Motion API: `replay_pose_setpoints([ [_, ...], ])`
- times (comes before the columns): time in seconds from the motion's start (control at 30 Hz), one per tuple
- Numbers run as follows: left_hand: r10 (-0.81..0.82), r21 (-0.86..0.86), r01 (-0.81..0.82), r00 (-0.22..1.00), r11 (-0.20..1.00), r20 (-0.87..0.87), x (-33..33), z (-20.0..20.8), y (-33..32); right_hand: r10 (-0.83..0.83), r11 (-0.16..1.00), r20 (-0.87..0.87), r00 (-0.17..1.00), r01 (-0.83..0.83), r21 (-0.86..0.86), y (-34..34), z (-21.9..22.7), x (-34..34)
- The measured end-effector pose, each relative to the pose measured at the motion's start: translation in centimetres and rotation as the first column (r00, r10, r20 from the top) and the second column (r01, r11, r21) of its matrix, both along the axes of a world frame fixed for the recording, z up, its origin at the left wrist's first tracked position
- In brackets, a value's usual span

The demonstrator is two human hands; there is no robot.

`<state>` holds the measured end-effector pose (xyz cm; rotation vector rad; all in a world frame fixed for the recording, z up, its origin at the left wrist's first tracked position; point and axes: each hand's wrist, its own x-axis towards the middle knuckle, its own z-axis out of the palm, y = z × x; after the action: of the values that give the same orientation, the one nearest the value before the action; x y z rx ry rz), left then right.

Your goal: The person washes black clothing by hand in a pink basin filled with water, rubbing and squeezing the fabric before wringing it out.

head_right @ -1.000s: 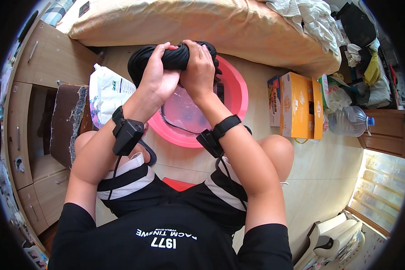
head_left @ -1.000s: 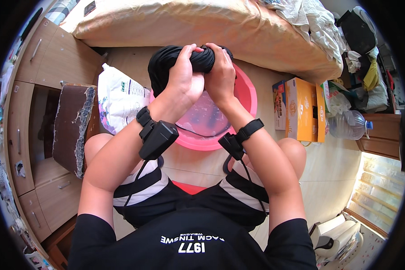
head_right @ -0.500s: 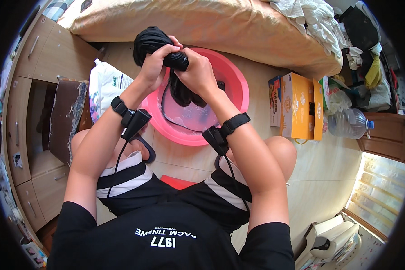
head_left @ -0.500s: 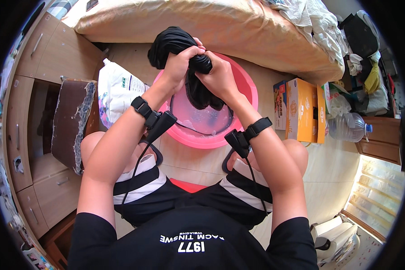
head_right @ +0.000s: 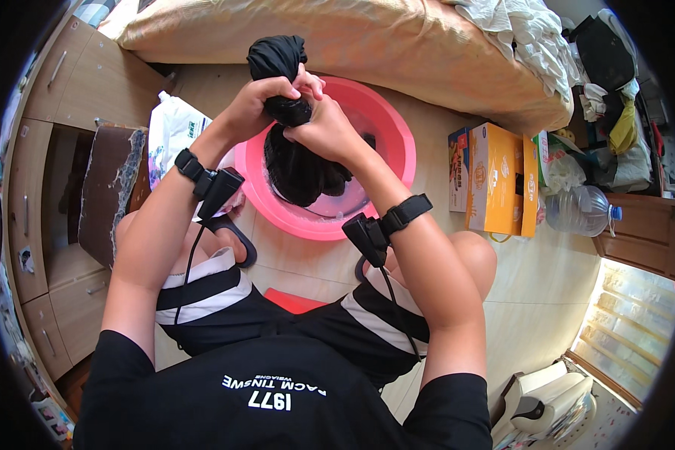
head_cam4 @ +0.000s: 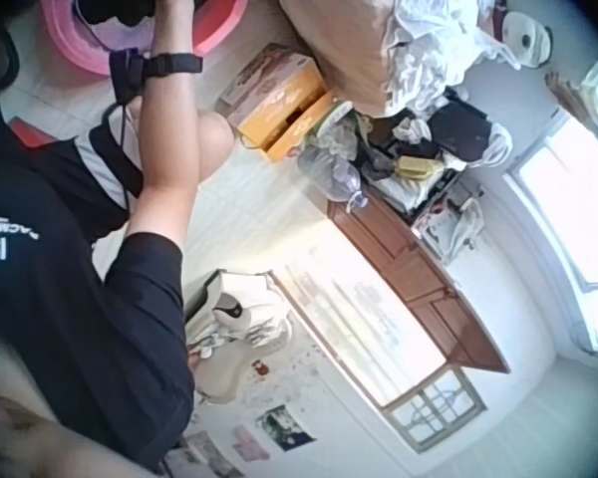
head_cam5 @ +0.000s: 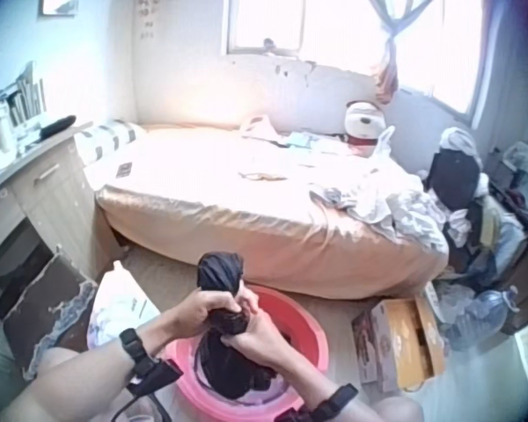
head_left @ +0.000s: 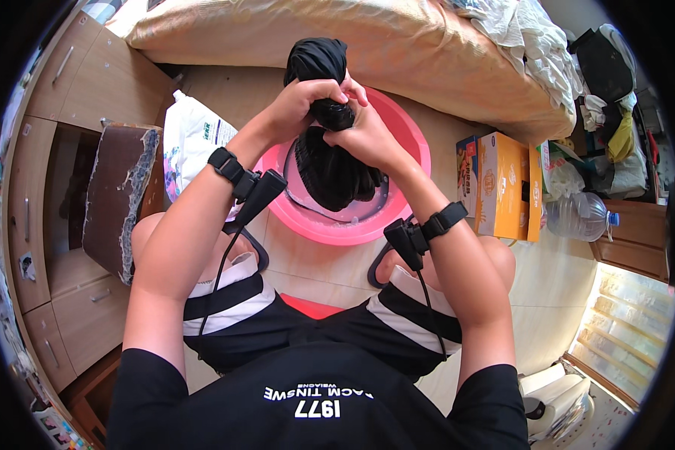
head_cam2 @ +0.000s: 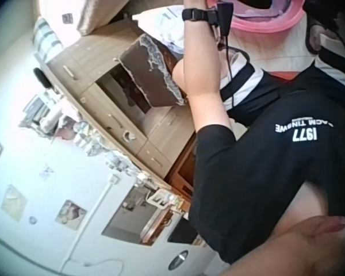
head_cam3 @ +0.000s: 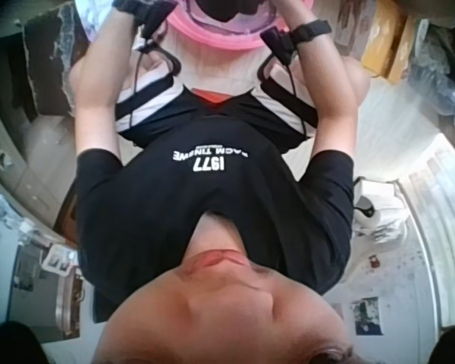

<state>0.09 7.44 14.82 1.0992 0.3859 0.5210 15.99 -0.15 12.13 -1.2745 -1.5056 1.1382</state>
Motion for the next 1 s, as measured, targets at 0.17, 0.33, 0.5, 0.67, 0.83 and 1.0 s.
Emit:
replay_pose_setpoints([
  [0.17, -0.049, 0.059, 0.045, 0.995, 0.997, 0.081, -0.5, 0.4, 0.2, 0.077, 0.99, -0.062, 0.995, -0.084, -0.117, 0.1, 1.6, -0.1],
  [0.33, -0.094, 0.077, 0.092, 0.995, 0.993, 0.027, -0.4, 1.2, 0.1, 0.074, 0.994, -0.092, 0.993, -0.081, -0.071, 0.3, 0.4, 0.0],
  [0.5, -0.071, 0.15, 0.076, 0.997, 0.986, -0.036, -0.5, 1.5, 0.4, -0.028, 0.995, -0.035, 0.999, 0.031, 0.092, -0.2, -0.3, -0.9],
  [0.67, 0.139, 0.153, -0.141, 0.99, 0.978, 0.026, 0.4, 1.1, -0.4, -0.22, 0.958, 0.092, 0.971, 0.198, 0.205, -0.6, 1.2, -1.6],
  [0.83, 0.22, 0.146, -0.222, 0.975, 0.964, 0.033, 0.7, 1.6, -0.7, -0.303, 0.889, -0.049, 0.952, 0.301, 0.344, -0.1, 1.5, -2.3],
  [1.0, 0.15, 0.195, -0.151, 0.989, 0.969, 0.017, -0.5, 0.2, -0.6, -0.316, 0.911, -0.221, 0.923, 0.36, 0.202, 1.2, 1.6, -2.0],
])
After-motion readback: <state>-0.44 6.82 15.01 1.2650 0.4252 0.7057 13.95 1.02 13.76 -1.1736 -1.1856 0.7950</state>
